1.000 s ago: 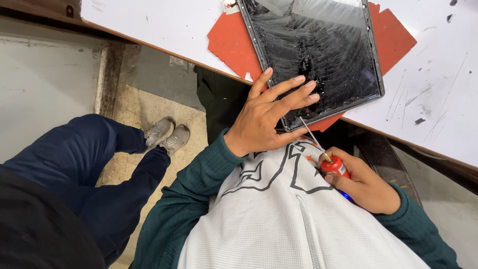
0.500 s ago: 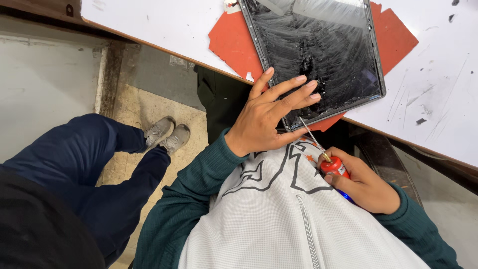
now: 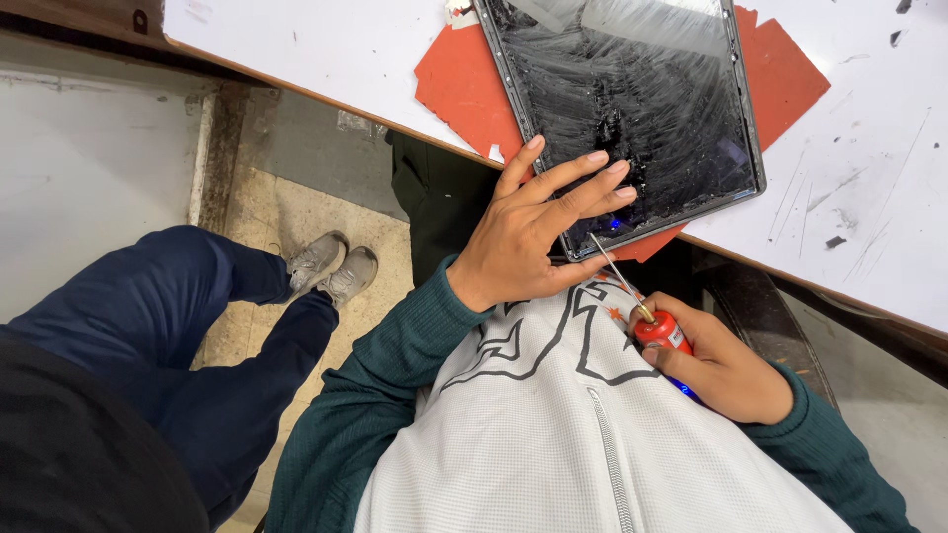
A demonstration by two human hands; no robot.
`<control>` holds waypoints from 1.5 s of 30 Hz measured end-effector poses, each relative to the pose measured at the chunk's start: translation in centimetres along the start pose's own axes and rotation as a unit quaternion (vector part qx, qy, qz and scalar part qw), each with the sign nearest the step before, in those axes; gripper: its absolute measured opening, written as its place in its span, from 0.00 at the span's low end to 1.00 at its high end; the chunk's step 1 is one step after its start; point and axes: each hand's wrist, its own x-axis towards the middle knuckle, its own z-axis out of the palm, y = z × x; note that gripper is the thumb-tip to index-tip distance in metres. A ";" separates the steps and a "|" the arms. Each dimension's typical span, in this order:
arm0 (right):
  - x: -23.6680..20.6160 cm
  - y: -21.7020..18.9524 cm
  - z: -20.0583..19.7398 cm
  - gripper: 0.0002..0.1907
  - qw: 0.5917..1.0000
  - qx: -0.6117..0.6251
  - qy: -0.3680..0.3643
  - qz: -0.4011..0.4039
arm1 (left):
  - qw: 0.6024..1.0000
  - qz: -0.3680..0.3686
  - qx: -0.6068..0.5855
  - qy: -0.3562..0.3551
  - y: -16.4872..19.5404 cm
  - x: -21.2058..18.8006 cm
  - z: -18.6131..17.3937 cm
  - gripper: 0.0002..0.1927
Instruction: The person holds a tablet frame steady on the bench with one hand while using a red heated tool with a long thin probe to cut and separate the black screen glass along its edge, working around the perimeter and repositioning the tablet as adhesive is separated.
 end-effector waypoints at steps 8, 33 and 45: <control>0.2 -0.3 0.1 0.14 1.000 0.001 -0.016 0.014 | 1.000 0.004 0.002 0.001 -0.2 -0.1 0.2 0.38; -0.4 -3.7 0.3 0.18 0.988 -0.060 -0.095 -0.105 | 0.858 -0.102 -0.497 0.075 4.2 -4.7 -1.5 0.04; -1.8 0.5 0.5 0.11 0.997 0.021 0.040 -0.056 | 0.940 -0.190 0.174 0.226 -1.9 -6.3 -10.4 0.08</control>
